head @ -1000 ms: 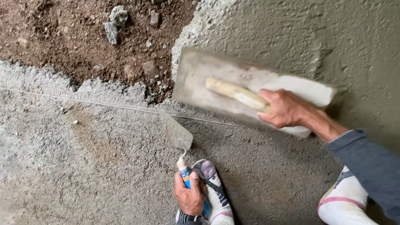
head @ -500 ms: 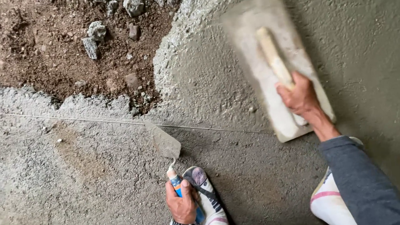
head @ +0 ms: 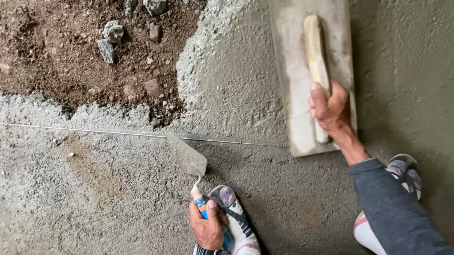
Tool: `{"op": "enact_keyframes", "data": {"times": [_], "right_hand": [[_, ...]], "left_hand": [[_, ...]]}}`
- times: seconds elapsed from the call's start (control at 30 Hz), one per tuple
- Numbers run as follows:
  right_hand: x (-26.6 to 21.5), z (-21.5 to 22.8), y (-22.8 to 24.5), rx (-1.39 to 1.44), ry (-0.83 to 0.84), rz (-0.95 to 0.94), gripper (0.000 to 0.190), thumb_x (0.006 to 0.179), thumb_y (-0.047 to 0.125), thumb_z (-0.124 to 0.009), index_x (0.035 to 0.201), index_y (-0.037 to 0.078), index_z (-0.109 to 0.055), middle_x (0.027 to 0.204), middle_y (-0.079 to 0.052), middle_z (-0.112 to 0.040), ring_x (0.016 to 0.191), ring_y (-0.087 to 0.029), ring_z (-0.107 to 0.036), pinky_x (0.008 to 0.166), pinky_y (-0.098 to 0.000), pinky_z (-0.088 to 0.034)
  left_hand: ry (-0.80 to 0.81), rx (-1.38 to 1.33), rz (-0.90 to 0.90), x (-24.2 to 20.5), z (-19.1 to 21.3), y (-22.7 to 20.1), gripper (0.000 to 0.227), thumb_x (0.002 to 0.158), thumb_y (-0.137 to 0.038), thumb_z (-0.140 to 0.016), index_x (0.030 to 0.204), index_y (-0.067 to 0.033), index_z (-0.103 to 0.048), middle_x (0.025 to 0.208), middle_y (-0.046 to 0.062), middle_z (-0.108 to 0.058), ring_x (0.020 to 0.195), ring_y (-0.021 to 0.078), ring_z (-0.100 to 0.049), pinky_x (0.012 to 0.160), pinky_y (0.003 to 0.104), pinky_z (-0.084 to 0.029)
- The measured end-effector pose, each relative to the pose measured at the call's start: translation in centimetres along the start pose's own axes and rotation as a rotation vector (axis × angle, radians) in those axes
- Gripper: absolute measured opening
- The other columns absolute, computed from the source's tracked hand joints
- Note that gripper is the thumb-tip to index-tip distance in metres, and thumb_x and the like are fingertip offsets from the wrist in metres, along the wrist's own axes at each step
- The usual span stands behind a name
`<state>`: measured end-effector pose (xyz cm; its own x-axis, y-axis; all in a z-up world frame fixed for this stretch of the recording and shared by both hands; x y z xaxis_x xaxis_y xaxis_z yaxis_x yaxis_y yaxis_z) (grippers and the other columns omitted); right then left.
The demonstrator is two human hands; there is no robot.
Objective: Smoothing and leveling wet concrete using a hand trowel and a wooden float.
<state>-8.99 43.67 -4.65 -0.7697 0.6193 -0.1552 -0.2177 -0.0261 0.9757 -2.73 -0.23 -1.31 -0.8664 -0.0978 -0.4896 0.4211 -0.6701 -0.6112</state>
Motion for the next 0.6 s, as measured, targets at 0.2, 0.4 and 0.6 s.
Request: {"op": "enact_keyframes", "data": {"times": [0.2, 0.4, 0.6], "right_hand": [[5.2, -0.3, 0.0, -0.308, 0.032, 0.133, 0.045, 0.107, 0.054, -0.049, 0.084, 0.016, -0.051, 0.059, 0.011, -0.041, 0.045, -0.007, -0.047, 0.038, -0.0232, -0.046], [11.2, -0.4, 0.4, -0.191, -0.054, 0.204, 0.049, 0.106, 0.06, -0.053, 0.082, 0.017, -0.052, 0.057, 0.01, -0.044, 0.047, -0.007, -0.053, 0.043, -0.0244, -0.054], [13.9, 0.4, 5.3, 0.038, -0.246, 0.012, 0.047, 0.098, 0.051, -0.064, 0.075, 0.014, -0.048, 0.062, 0.004, -0.044, 0.052, -0.011, -0.056, 0.035, -0.0283, -0.048]], "left_hand": [[0.005, -0.016, -0.005, -0.1, 0.1, 0.0, 0.046, 0.093, -0.056, -0.053, 0.101, -0.0116, -0.059, 0.075, 0.004, -0.058, 0.067, 0.0227, -0.055, 0.065, 0.039, -0.045], [0.018, -0.025, 0.014, -0.1, 0.2, -0.7, 0.051, 0.091, -0.062, -0.051, 0.099, -0.0123, -0.058, 0.07, 0.002, -0.056, 0.063, 0.0205, -0.053, 0.062, 0.039, -0.043], [0.007, -0.001, -0.007, 0.0, 0.0, -0.3, 0.047, 0.093, -0.059, -0.051, 0.094, -0.0126, -0.057, 0.07, 0.003, -0.056, 0.064, 0.0232, -0.054, 0.064, 0.04, -0.043]]}}
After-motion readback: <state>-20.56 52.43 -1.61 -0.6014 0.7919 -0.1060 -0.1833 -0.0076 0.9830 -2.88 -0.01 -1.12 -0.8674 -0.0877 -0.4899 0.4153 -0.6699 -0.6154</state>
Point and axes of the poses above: each hand's wrist, its own x-axis towards the middle knuckle, its own z-axis out of the back of the hand, y = z × x, the point moved 3 cm from there along x, towards the middle knuckle
